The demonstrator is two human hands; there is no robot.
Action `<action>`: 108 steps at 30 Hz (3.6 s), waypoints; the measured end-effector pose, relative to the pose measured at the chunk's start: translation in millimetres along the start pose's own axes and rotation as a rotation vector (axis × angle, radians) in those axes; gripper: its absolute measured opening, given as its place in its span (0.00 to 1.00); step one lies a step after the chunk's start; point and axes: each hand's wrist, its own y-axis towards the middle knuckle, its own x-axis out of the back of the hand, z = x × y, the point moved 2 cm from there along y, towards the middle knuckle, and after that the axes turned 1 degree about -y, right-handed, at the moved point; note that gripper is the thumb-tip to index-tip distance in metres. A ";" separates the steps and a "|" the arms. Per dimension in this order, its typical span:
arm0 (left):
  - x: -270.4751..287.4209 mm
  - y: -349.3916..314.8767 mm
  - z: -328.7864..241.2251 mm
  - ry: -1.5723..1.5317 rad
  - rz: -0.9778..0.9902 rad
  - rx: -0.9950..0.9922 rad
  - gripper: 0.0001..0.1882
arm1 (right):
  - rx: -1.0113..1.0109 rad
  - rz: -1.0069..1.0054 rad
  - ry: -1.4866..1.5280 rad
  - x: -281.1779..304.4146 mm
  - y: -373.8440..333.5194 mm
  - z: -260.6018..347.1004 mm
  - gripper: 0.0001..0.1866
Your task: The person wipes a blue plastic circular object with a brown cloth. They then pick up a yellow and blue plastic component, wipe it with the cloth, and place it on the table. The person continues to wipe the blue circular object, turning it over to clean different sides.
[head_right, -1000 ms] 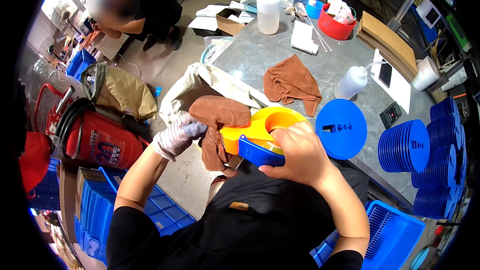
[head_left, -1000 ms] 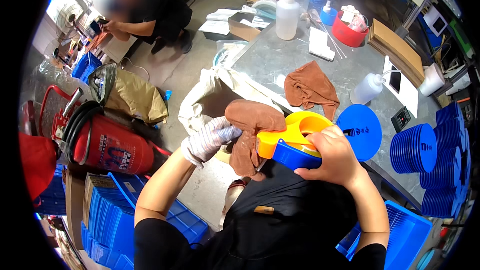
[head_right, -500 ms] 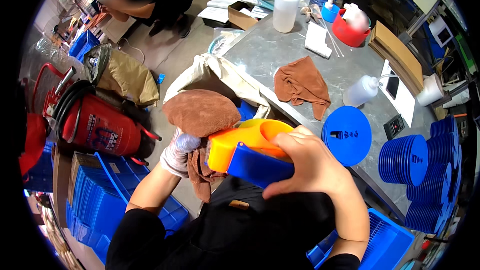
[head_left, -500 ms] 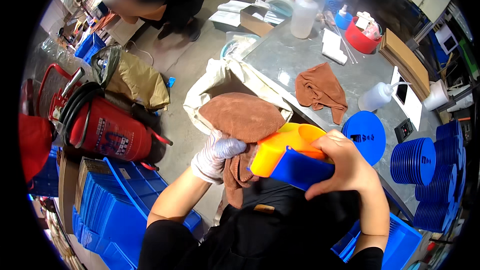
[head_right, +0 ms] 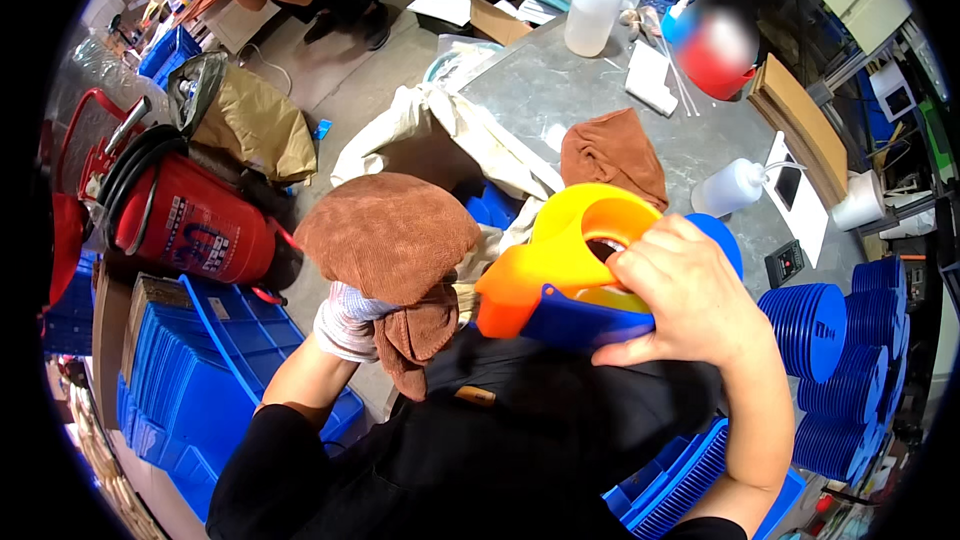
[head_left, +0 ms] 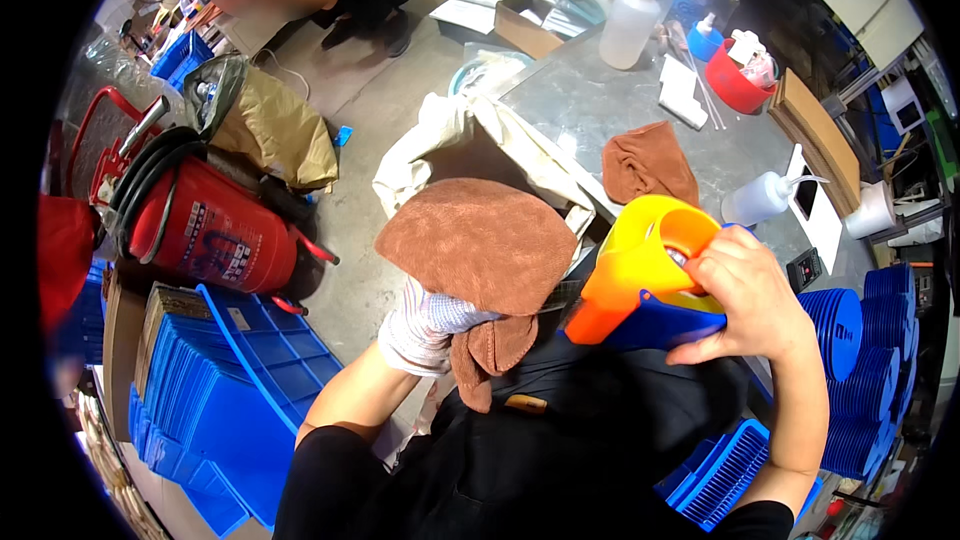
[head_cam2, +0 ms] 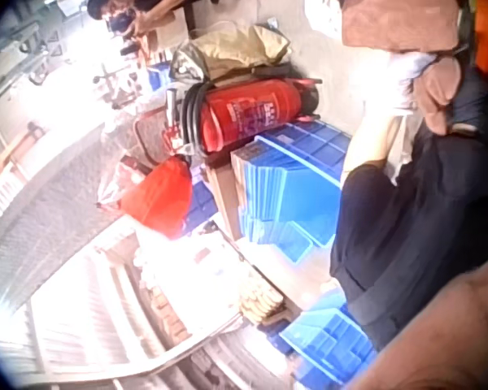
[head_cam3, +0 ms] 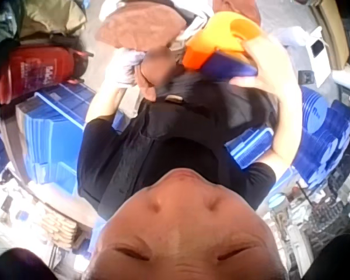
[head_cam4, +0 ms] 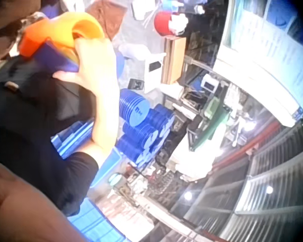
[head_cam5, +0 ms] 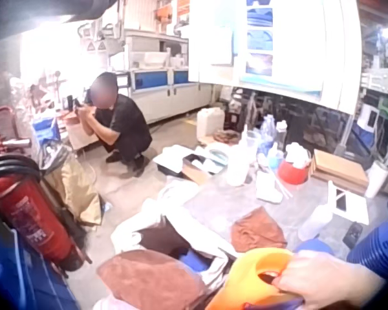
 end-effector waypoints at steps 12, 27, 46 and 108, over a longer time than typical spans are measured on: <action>55.9 -1.7 -124.5 0.101 -0.388 -0.112 0.39 | -0.064 0.057 0.018 -2.0 19.0 8.8 0.36; 29.3 15.6 -79.7 0.240 -0.091 0.406 0.27 | -0.528 0.519 1.533 -206.7 -84.0 81.0 0.48; -9.7 14.4 -100.1 -0.092 -0.264 0.111 0.38 | -0.431 -0.261 0.023 -52.6 -52.9 12.5 0.32; -23.2 58.2 -67.0 -0.009 -0.280 0.141 0.32 | -0.365 -0.422 0.971 -108.5 58.9 -53.6 0.32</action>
